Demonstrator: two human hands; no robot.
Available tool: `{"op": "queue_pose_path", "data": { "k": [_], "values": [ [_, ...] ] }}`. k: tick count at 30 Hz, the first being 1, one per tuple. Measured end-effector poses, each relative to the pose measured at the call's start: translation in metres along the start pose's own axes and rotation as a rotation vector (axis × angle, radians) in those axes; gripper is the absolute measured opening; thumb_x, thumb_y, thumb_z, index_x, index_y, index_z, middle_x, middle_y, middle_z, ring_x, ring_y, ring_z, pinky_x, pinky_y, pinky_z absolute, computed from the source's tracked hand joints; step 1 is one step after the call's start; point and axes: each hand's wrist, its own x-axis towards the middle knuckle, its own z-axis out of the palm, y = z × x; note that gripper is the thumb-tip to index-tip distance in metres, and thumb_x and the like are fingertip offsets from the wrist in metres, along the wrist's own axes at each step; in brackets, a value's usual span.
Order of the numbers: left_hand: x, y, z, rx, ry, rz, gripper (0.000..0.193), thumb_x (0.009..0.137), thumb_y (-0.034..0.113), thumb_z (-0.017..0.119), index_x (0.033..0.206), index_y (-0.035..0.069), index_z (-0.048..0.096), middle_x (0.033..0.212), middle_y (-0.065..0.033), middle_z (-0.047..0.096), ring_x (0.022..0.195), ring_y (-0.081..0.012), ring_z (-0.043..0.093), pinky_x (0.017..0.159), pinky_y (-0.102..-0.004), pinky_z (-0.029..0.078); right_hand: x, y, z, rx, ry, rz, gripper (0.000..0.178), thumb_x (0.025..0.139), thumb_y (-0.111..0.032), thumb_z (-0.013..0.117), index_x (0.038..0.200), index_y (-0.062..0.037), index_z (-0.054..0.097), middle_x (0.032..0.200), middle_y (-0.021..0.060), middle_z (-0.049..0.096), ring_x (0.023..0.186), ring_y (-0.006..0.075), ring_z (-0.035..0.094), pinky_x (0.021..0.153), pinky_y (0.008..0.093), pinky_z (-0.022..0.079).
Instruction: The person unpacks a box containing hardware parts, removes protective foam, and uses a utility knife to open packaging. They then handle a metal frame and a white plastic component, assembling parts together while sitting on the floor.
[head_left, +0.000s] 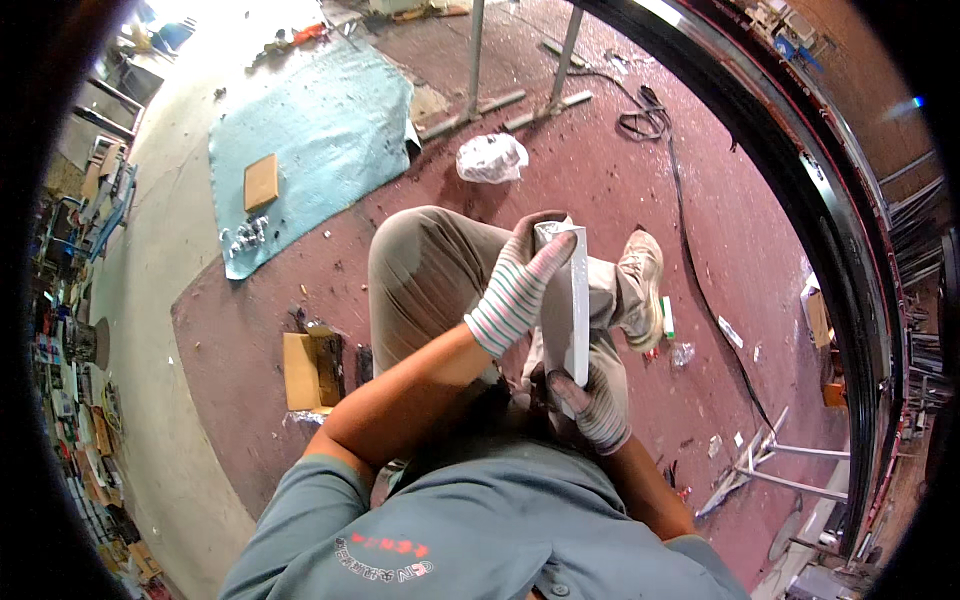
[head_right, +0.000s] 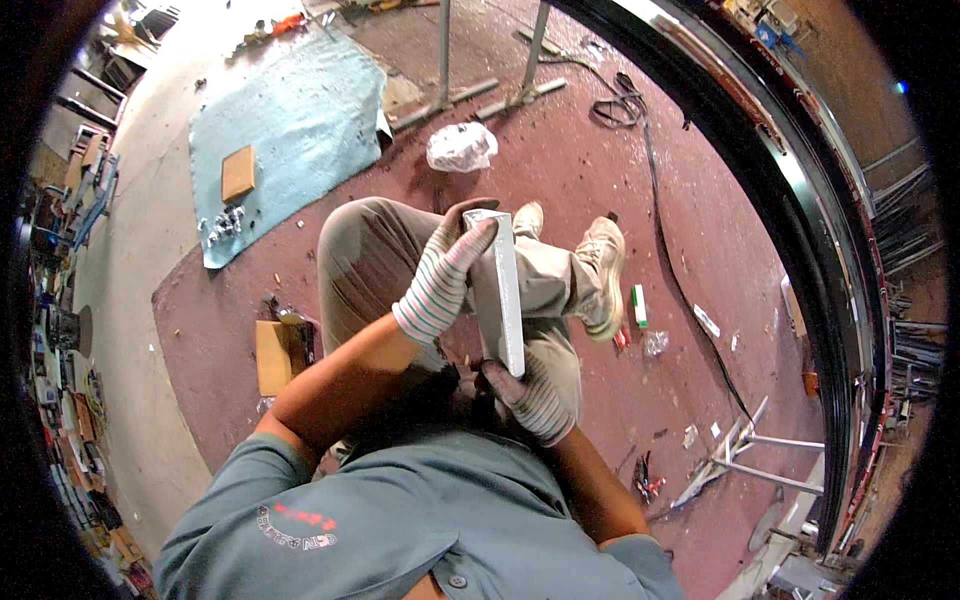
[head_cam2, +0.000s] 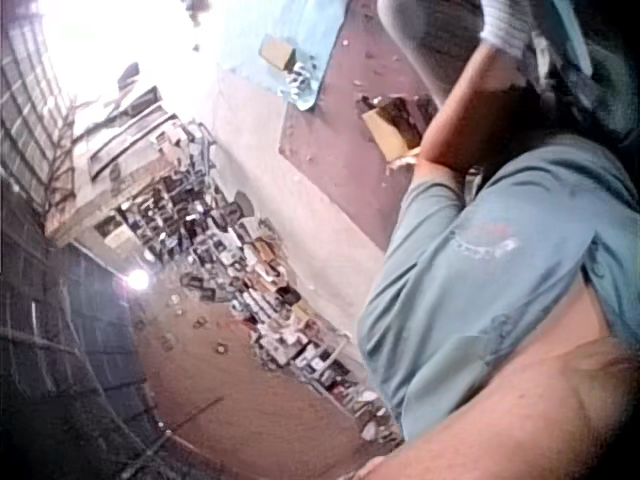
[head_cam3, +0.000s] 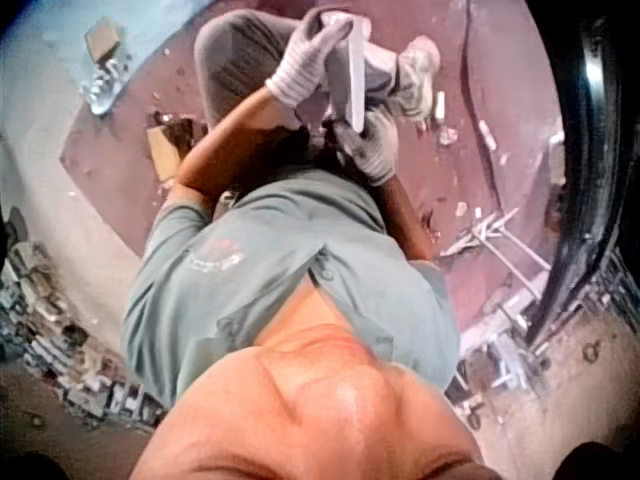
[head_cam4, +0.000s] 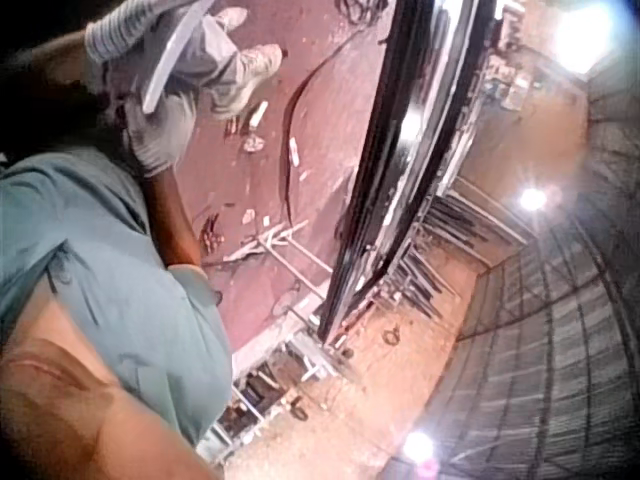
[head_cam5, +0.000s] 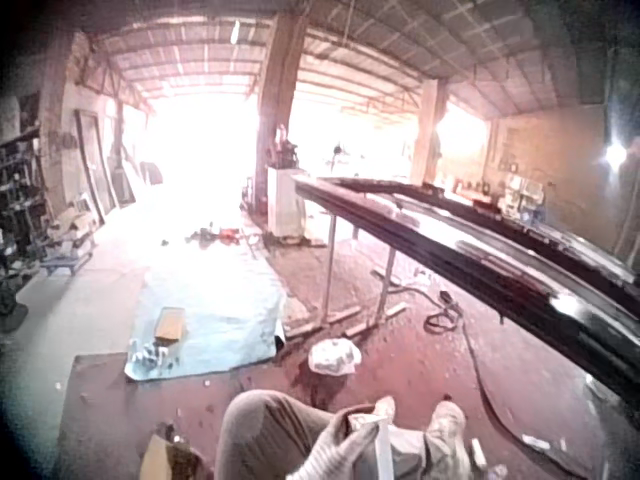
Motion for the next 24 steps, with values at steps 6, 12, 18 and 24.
{"op": "queue_pose_path", "data": {
  "k": [6,12,18,24],
  "values": [
    [0.009,-0.004,-0.020,-0.438,-0.165,-0.414,0.037,0.093,0.016,0.055,0.127,0.003,0.053,0.113,-0.0169,0.064,0.106,-0.0257,0.062,0.095,-0.0380,0.050,0.022,0.016,-0.020,-0.100,0.057,-0.001,0.036,0.085,-0.013,0.073,0.117,-0.0022,0.060,0.095,0.0039,0.067,0.090,0.0154,0.061,0.079,0.0311,0.051],
    [-0.009,0.018,-0.016,-0.412,-0.354,-0.623,0.054,0.082,0.008,0.055,0.135,0.002,0.046,0.118,-0.0190,0.061,0.093,-0.0243,0.067,0.075,-0.0336,0.057,0.050,0.022,-0.048,-0.538,0.130,-0.309,0.050,0.082,-0.016,0.071,0.126,-0.0016,0.052,0.098,0.0062,0.063,0.087,0.0149,0.060,0.079,0.0311,0.050],
    [-0.023,0.032,-0.011,-0.134,-0.369,-0.754,0.066,0.085,0.015,0.062,0.146,0.004,0.040,0.120,-0.0059,0.061,0.095,-0.0126,0.061,0.084,-0.0292,0.051,0.072,0.002,-0.078,-0.949,0.142,-0.732,0.070,0.078,-0.038,0.070,0.138,-0.0075,0.049,0.095,0.0126,0.060,0.086,0.0292,0.063,0.076,0.0383,0.050],
    [-0.031,0.029,-0.009,0.126,-0.409,-0.683,0.054,0.087,0.004,0.052,0.140,-0.001,0.049,0.124,-0.0046,0.063,0.112,-0.0127,0.057,0.101,-0.0297,0.044,0.072,0.014,-0.090,-0.881,0.105,-0.667,0.067,0.070,-0.021,0.075,0.132,-0.0080,0.054,0.089,0.0098,0.060,0.081,0.0274,0.061,0.073,0.0378,0.050]
  ]
}}
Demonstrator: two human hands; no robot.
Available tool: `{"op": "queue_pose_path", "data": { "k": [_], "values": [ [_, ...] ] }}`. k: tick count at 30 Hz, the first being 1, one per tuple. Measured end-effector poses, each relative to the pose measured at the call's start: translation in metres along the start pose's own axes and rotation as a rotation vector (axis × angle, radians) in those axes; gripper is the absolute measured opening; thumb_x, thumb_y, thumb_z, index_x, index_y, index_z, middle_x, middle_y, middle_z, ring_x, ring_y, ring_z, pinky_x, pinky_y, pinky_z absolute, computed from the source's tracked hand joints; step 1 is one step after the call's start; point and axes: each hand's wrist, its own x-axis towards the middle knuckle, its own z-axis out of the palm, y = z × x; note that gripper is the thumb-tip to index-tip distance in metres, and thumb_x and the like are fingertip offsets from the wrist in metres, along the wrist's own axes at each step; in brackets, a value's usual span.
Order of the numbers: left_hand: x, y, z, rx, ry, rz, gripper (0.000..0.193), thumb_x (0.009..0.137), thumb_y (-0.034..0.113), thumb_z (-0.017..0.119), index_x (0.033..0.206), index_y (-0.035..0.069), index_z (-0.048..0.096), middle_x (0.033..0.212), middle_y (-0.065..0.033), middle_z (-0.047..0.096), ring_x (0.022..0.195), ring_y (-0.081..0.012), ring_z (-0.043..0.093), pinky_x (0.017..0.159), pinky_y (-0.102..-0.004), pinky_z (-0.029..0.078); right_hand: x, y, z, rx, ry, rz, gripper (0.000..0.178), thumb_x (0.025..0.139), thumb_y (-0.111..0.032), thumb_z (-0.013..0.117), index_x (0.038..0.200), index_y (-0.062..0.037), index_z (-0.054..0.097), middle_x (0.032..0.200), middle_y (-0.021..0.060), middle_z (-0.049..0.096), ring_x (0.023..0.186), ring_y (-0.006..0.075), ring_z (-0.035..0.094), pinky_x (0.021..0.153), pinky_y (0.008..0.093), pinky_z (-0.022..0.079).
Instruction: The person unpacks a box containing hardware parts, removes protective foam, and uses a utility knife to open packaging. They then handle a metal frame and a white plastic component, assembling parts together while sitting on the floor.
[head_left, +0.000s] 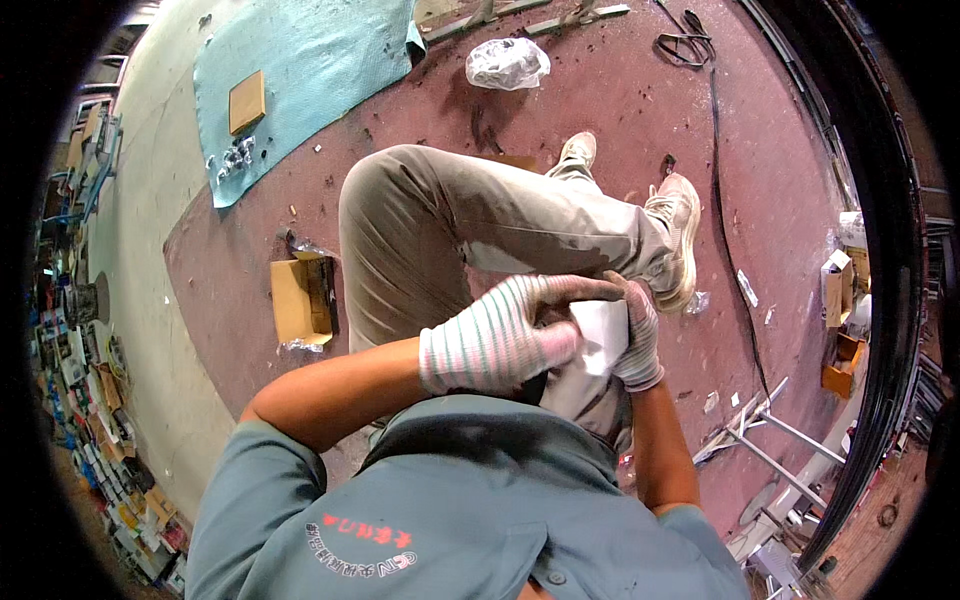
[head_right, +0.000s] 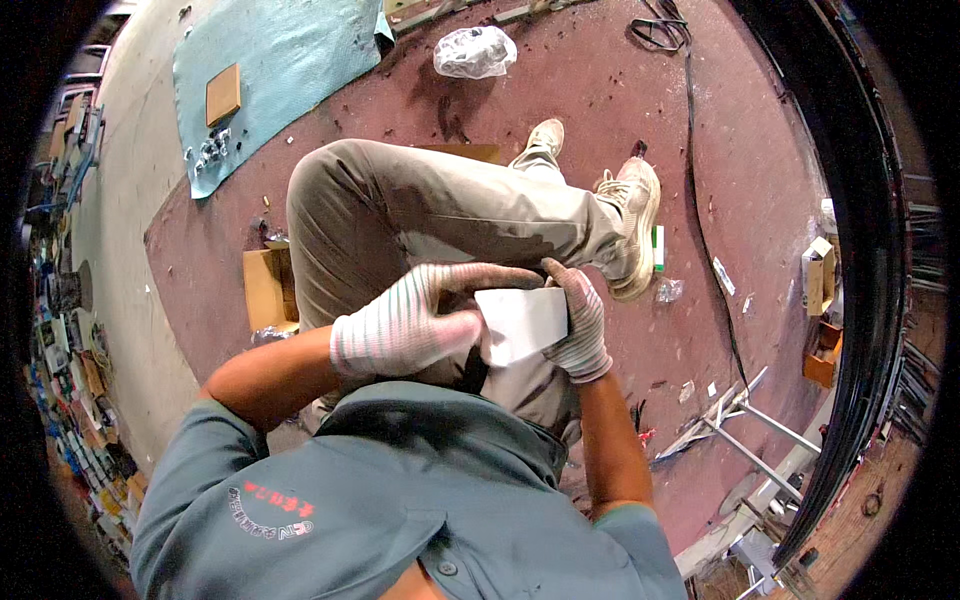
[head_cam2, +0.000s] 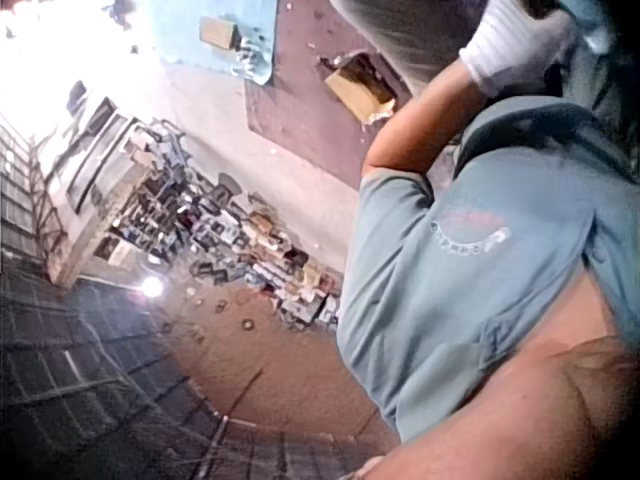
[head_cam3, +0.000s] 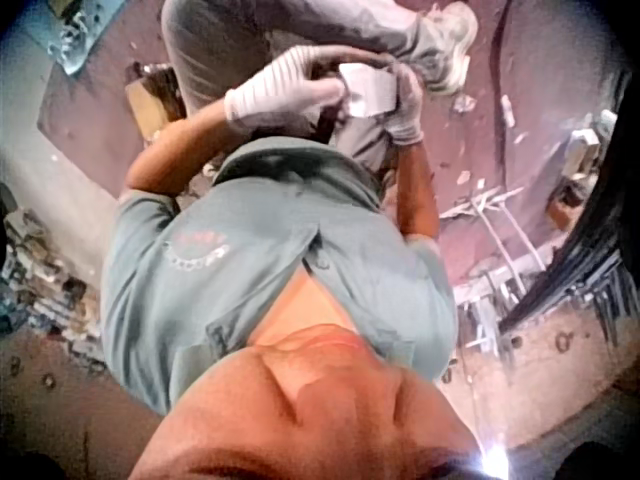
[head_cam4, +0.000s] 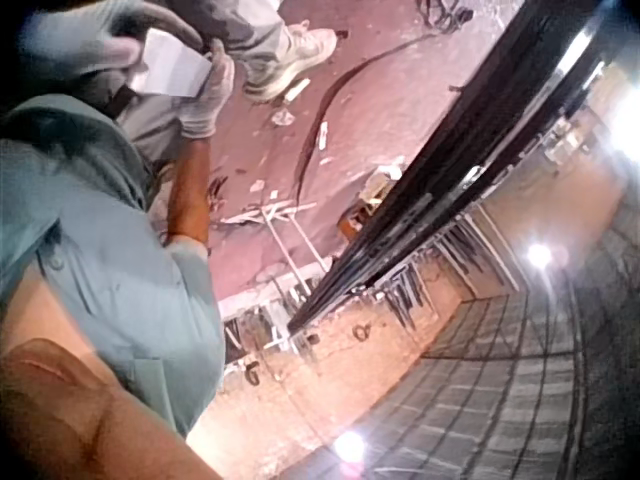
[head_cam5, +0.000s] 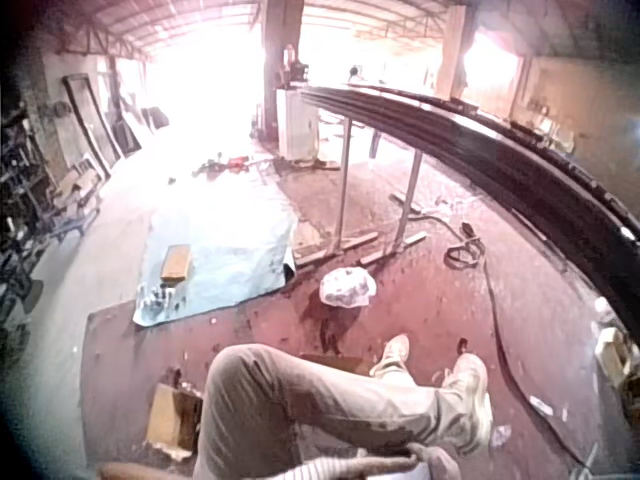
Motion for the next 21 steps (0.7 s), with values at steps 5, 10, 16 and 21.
{"op": "queue_pose_path", "data": {
  "k": [5,10,16,21],
  "values": [
    [0.009,-0.041,-0.016,-0.144,-0.045,0.114,0.042,0.090,0.012,0.059,0.128,-0.004,0.059,0.133,-0.0125,0.058,0.125,-0.0194,0.052,0.109,-0.0348,0.037,0.002,-0.030,0.022,0.224,-0.101,-0.005,0.060,0.073,-0.017,0.077,0.127,-0.0075,0.053,0.118,0.0138,0.064,0.103,0.0294,0.064,0.090,0.0383,0.050],
    [-0.006,-0.013,-0.011,-0.267,-0.086,0.155,0.078,0.085,0.039,0.072,0.144,-0.001,0.041,0.145,-0.0130,0.048,0.133,-0.0211,0.046,0.112,-0.0374,0.033,-0.002,-0.036,0.025,0.492,-0.182,0.467,0.059,0.076,-0.011,0.073,0.131,-0.0065,0.053,0.123,0.0112,0.062,0.113,0.0224,0.060,0.099,0.0357,0.046],
    [-0.010,-0.011,-0.016,-0.201,-0.212,0.198,0.067,0.090,0.030,0.070,0.145,0.008,0.039,0.126,-0.0067,0.058,0.116,-0.0150,0.052,0.102,-0.0319,0.040,-0.017,-0.011,0.035,0.687,-0.251,0.540,0.063,0.073,-0.010,0.075,0.132,-0.0069,0.053,0.123,0.0109,0.061,0.114,0.0224,0.060,0.099,0.0360,0.046],
    [-0.014,-0.009,-0.010,-0.122,-0.205,0.201,0.062,0.089,0.020,0.071,0.142,0.010,0.041,0.113,-0.0033,0.058,0.106,-0.0116,0.053,0.094,-0.0293,0.043,-0.024,-0.010,0.039,0.912,-0.232,0.680,0.065,0.073,-0.013,0.080,0.132,-0.0083,0.055,0.124,0.0077,0.061,0.111,0.0195,0.060,0.098,0.0350,0.046]
  ]
}}
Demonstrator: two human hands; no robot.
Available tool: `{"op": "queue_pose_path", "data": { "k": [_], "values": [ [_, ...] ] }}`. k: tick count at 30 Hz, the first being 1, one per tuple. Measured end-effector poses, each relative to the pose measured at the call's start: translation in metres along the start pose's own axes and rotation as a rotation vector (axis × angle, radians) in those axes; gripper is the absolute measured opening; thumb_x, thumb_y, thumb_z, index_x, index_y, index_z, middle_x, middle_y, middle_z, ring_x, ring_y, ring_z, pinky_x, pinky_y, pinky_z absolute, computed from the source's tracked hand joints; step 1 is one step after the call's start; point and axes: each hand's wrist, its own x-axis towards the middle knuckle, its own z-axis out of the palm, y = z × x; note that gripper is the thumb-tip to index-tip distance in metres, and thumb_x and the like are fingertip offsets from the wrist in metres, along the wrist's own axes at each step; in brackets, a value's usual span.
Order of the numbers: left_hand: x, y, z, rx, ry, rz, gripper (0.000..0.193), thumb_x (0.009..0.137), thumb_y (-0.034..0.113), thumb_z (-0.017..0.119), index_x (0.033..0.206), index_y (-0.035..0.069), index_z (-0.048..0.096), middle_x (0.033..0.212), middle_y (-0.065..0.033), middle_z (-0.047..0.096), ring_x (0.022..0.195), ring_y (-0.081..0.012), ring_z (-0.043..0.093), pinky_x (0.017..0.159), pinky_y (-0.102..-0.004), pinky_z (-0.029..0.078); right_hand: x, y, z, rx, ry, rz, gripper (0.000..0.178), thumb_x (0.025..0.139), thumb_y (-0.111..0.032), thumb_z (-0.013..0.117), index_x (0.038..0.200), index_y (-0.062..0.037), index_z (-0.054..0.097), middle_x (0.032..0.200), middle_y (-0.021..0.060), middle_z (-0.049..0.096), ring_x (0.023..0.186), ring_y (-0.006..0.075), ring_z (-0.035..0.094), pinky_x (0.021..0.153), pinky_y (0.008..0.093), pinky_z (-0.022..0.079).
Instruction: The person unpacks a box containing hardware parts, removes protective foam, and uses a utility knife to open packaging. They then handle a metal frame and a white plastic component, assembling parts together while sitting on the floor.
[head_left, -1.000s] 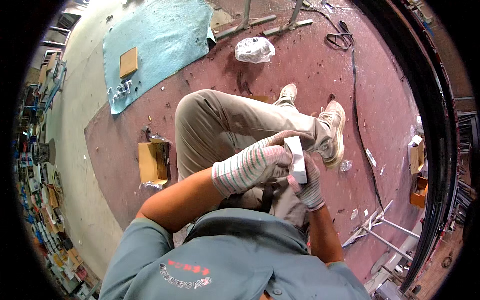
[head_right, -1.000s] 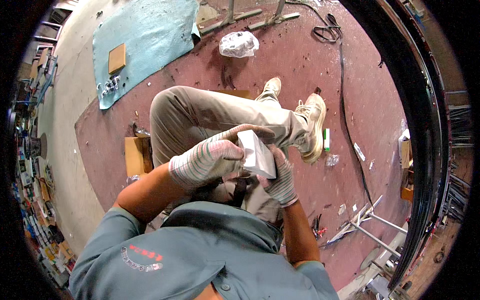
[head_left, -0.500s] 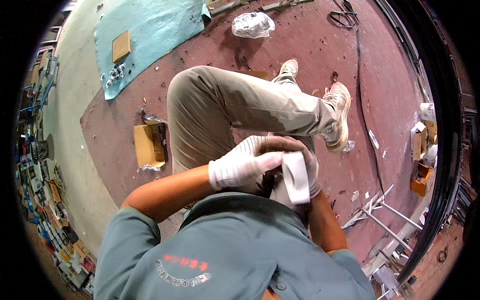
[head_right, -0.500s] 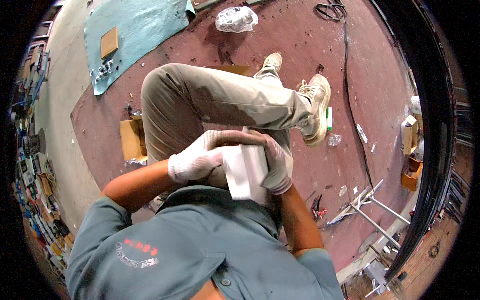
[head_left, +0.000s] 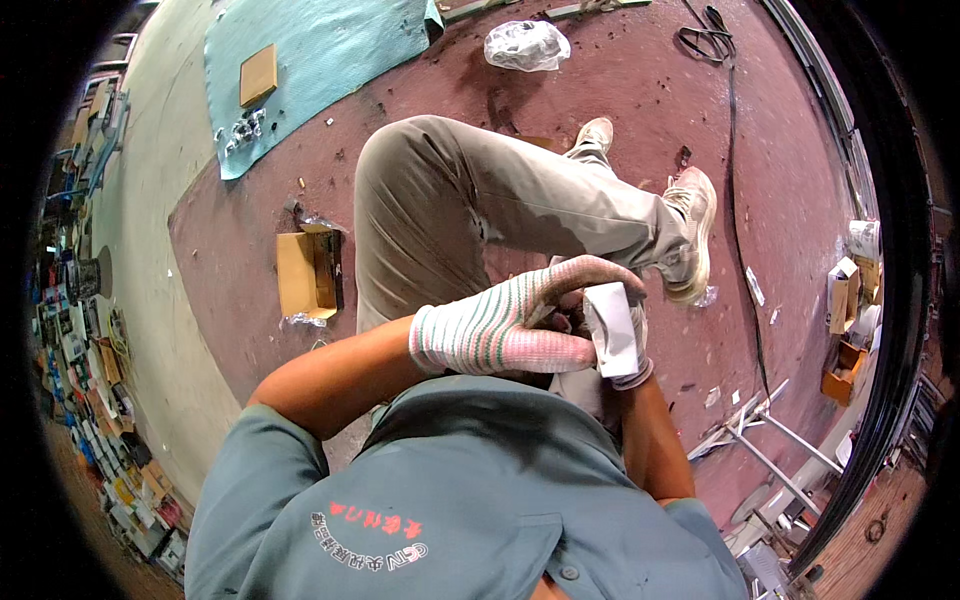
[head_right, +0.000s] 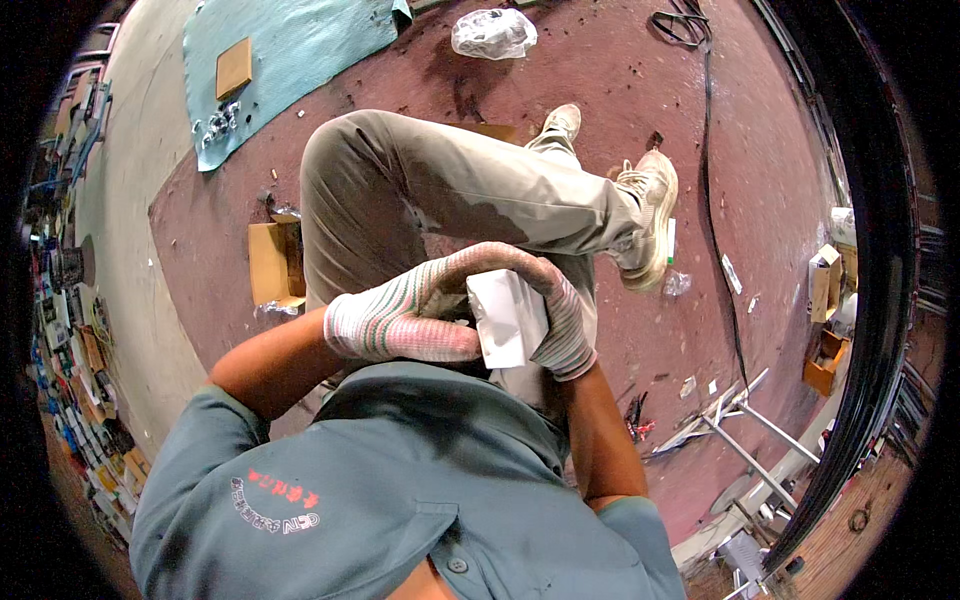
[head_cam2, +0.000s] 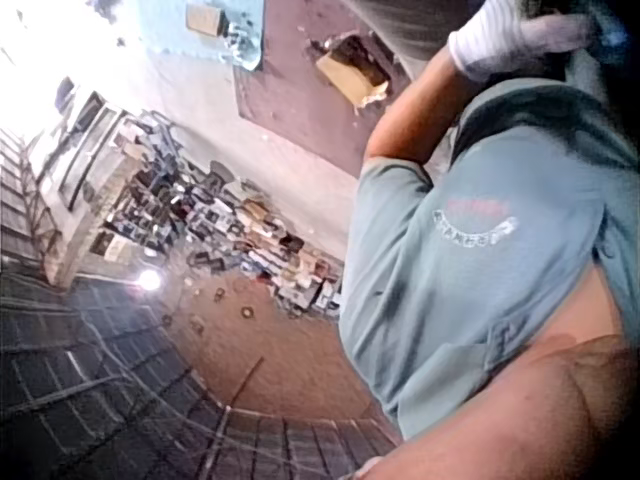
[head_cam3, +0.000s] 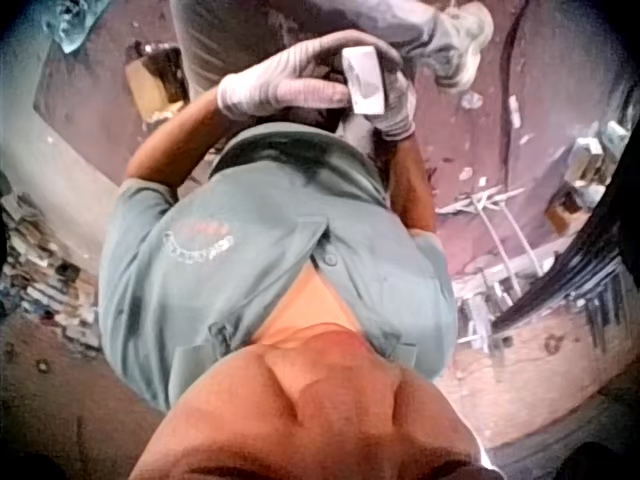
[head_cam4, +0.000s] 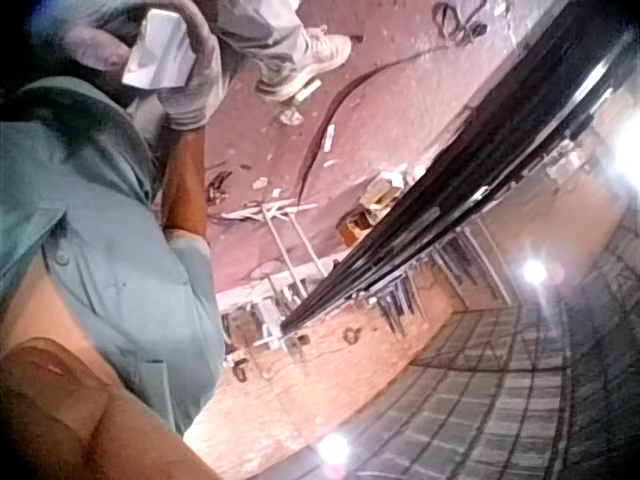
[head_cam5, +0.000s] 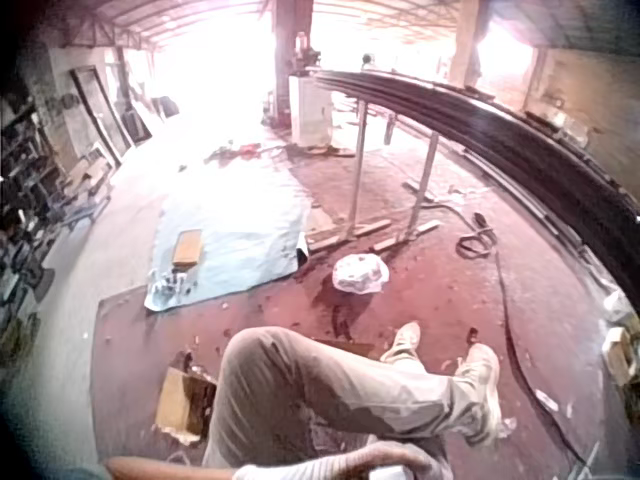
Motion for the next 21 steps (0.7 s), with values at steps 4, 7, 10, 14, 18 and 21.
{"op": "queue_pose_path", "data": {
  "k": [4,7,10,14,18,21],
  "values": [
    [-0.002,-0.005,0.004,-0.025,0.044,0.026,0.059,0.090,0.017,0.070,0.141,0.008,0.041,0.110,-0.0029,0.058,0.104,-0.0109,0.053,0.093,-0.0292,0.044,0.001,-0.026,0.024,0.352,0.067,0.145,0.064,0.076,-0.011,0.078,0.135,-0.0086,0.053,0.124,0.0065,0.061,0.110,0.0178,0.060,0.097,0.0330,0.048],
    [-0.001,-0.009,0.008,-0.011,0.139,0.035,0.052,0.092,0.016,0.067,0.136,0.005,0.043,0.113,-0.0055,0.060,0.105,-0.0124,0.055,0.092,-0.0312,0.047,0.003,-0.005,0.015,-0.122,-0.027,-0.113,0.070,0.078,-0.008,0.075,0.142,-0.0102,0.047,0.125,0.0081,0.062,0.112,0.0186,0.060,0.098,0.0328,0.048],
    [-0.001,-0.009,0.008,0.013,0.186,0.034,0.045,0.092,0.019,0.066,0.130,0.003,0.048,0.108,-0.0058,0.063,0.101,-0.0121,0.058,0.088,-0.0303,0.050,0.004,-0.003,0.012,-0.493,-0.071,-0.339,0.075,0.080,-0.008,0.073,0.147,-0.0118,0.040,0.125,0.0127,0.062,0.113,0.0228,0.062,0.098,0.0343,0.048],
    [0.000,-0.004,0.009,0.086,0.219,0.036,0.035,0.090,0.016,0.062,0.121,0.003,0.053,0.101,-0.0041,0.063,0.093,-0.0107,0.059,0.083,-0.0289,0.050,0.007,-0.010,0.020,-0.617,-0.009,-0.353,0.068,0.082,-0.020,0.071,0.144,-0.0096,0.043,0.125,0.0126,0.061,0.114,0.0250,0.060,0.098,0.0364,0.046],
    [0.000,0.006,0.015,0.023,0.335,0.005,0.028,0.086,0.010,0.052,0.112,0.004,0.056,0.101,-0.0050,0.063,0.097,-0.0131,0.060,0.090,-0.0305,0.049,0.004,-0.019,0.021,-0.621,-0.029,-0.510,0.070,0.082,-0.020,0.069,0.145,-0.0083,0.042,0.121,0.0164,0.063,0.108,0.0278,0.063,0.094,0.0376,0.049],
    [0.000,-0.012,0.003,0.056,0.372,0.099,0.028,0.087,0.009,0.049,0.113,0.002,0.056,0.103,-0.0065,0.064,0.100,-0.0149,0.061,0.093,-0.0314,0.049,0.004,-0.003,0.003,-0.697,-0.046,-0.455,0.078,0.081,-0.030,0.070,0.148,-0.0087,0.036,0.124,0.0182,0.061,0.110,0.0315,0.061,0.096,0.0411,0.047]
  ]
}}
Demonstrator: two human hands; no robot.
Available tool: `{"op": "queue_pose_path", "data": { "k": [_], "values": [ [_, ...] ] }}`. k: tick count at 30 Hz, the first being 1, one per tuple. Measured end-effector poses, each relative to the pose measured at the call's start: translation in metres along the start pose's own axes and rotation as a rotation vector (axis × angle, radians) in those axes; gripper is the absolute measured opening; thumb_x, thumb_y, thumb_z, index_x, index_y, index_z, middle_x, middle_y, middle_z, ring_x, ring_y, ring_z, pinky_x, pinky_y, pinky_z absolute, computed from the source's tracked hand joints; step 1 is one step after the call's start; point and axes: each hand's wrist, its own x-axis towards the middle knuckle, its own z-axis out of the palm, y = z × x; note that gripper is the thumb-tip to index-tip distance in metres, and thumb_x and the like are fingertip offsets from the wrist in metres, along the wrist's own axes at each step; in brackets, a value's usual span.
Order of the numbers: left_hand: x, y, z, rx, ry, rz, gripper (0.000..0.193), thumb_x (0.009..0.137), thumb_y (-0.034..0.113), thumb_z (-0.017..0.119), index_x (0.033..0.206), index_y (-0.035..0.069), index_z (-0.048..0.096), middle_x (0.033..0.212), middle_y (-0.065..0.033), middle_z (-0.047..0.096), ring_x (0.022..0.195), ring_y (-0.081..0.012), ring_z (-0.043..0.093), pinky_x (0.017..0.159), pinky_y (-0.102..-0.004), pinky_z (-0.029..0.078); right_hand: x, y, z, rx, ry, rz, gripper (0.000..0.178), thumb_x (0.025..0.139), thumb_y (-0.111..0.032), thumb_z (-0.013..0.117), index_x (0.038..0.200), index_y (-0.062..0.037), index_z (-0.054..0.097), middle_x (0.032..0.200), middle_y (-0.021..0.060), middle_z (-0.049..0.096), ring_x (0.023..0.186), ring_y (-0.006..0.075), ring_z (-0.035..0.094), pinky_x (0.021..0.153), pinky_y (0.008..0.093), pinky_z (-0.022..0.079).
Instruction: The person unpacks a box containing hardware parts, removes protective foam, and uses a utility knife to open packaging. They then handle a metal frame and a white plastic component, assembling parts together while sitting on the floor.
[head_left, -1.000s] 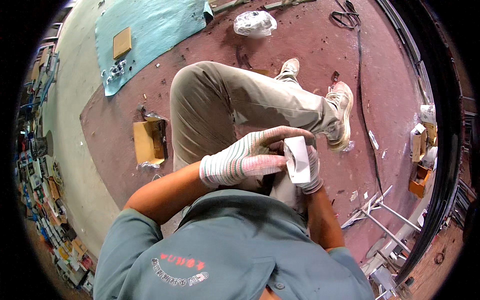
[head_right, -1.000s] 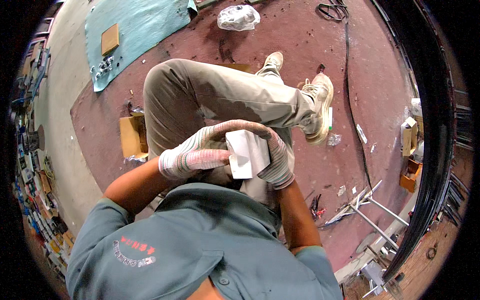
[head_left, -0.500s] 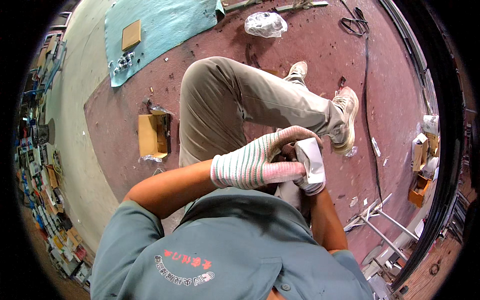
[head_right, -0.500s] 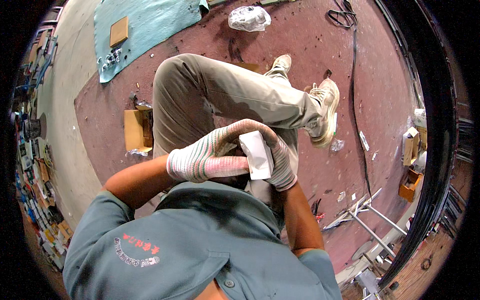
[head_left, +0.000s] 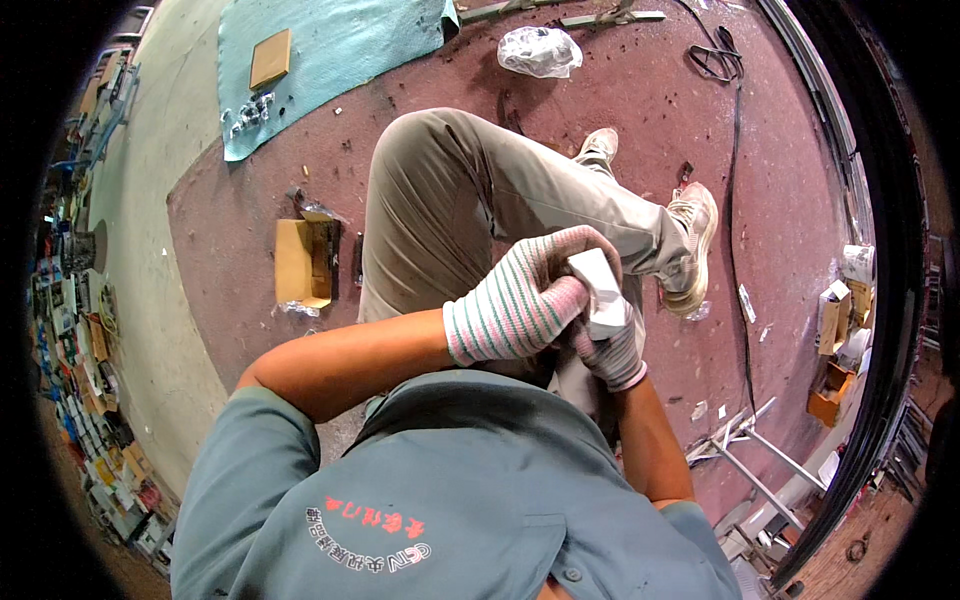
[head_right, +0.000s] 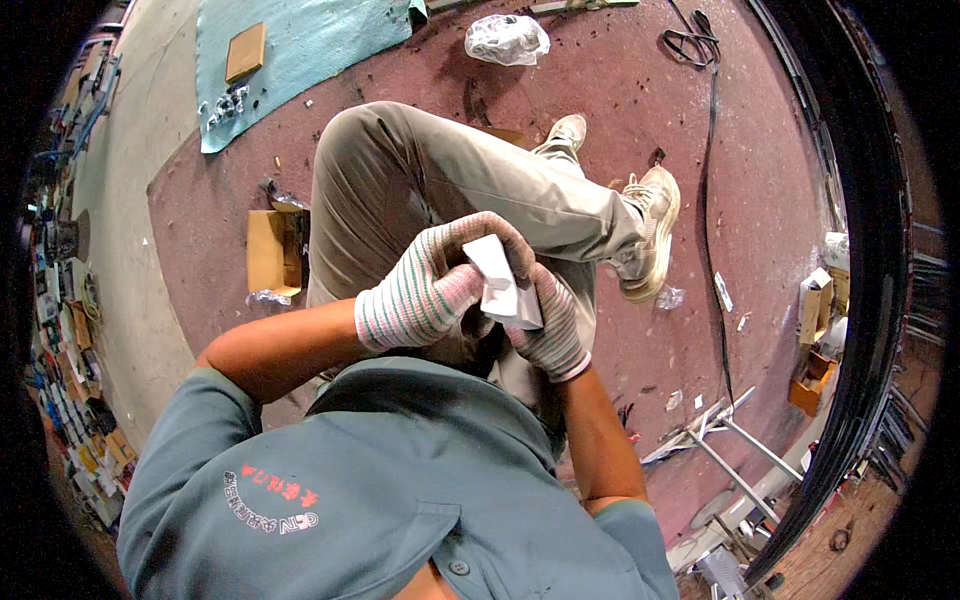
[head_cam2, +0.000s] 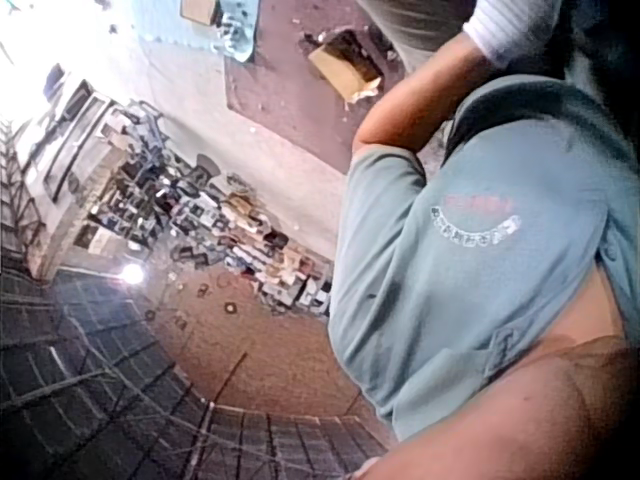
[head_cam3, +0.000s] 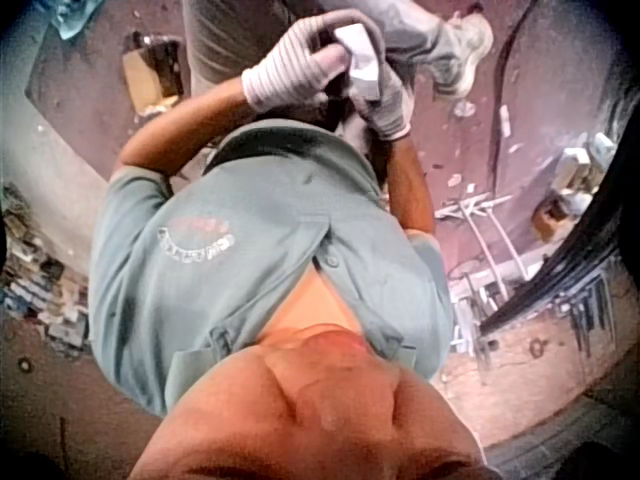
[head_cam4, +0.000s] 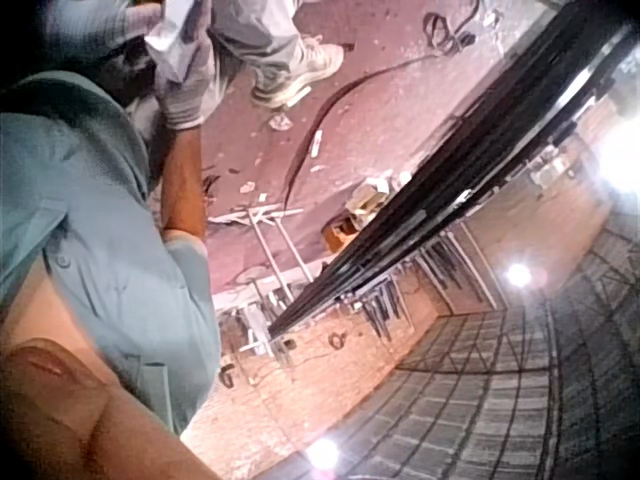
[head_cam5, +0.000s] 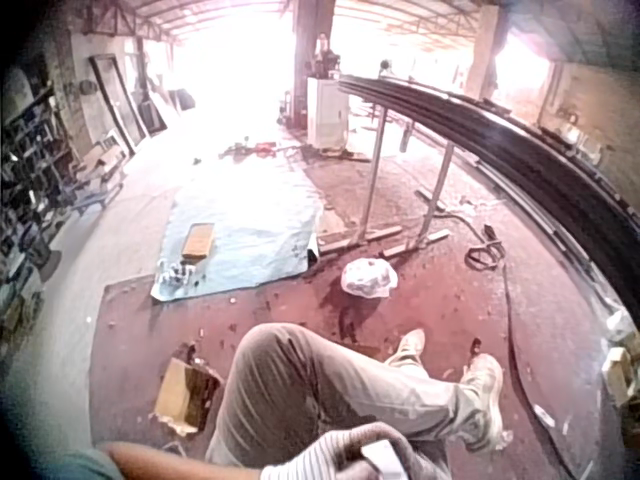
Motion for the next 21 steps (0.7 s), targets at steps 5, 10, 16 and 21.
{"op": "queue_pose_path", "data": {
  "k": [5,10,16,21],
  "values": [
    [0.000,0.006,-0.003,-0.146,-0.033,-0.027,0.039,0.093,0.019,0.052,0.128,0.002,0.054,0.108,-0.0050,0.064,0.098,-0.0125,0.062,0.086,-0.0286,0.051,0.022,-0.044,-0.006,0.069,-0.102,0.168,0.071,0.082,-0.031,0.070,0.141,-0.0023,0.045,0.135,0.0166,0.054,0.126,0.0310,0.050,0.107,0.0407,0.037],
    [0.011,0.018,-0.009,-0.370,0.114,-0.174,0.050,0.096,0.023,0.059,0.138,0.000,0.045,0.100,-0.0116,0.064,0.073,-0.0175,0.067,0.064,-0.0289,0.056,0.027,-0.055,-0.010,-0.047,-0.188,0.175,0.075,0.082,-0.059,0.058,0.133,-0.0042,0.058,0.143,0.0170,0.050,0.135,0.0355,0.042,0.114,0.0448,0.028],
    [0.006,0.034,-0.001,-0.236,0.107,-0.267,0.047,0.096,0.025,0.060,0.136,0.005,0.045,0.098,-0.0068,0.065,0.078,-0.0147,0.067,0.066,-0.0278,0.056,0.023,-0.048,-0.009,-0.042,-0.212,0.179,0.072,0.082,-0.051,0.065,0.134,-0.0019,0.056,0.141,0.0173,0.051,0.133,0.0345,0.045,0.112,0.0441,0.032],
    [0.000,0.027,0.000,-0.227,-0.048,-0.184,0.037,0.092,0.023,0.064,0.125,0.009,0.052,0.100,-0.0017,0.063,0.083,-0.0071,0.062,0.067,-0.0212,0.049,0.008,-0.022,-0.001,0.028,-0.091,0.173,0.082,0.076,-0.029,0.079,0.142,-0.0023,0.038,0.136,0.0148,0.051,0.128,0.0275,0.050,0.108,0.0403,0.039]
  ]
}}
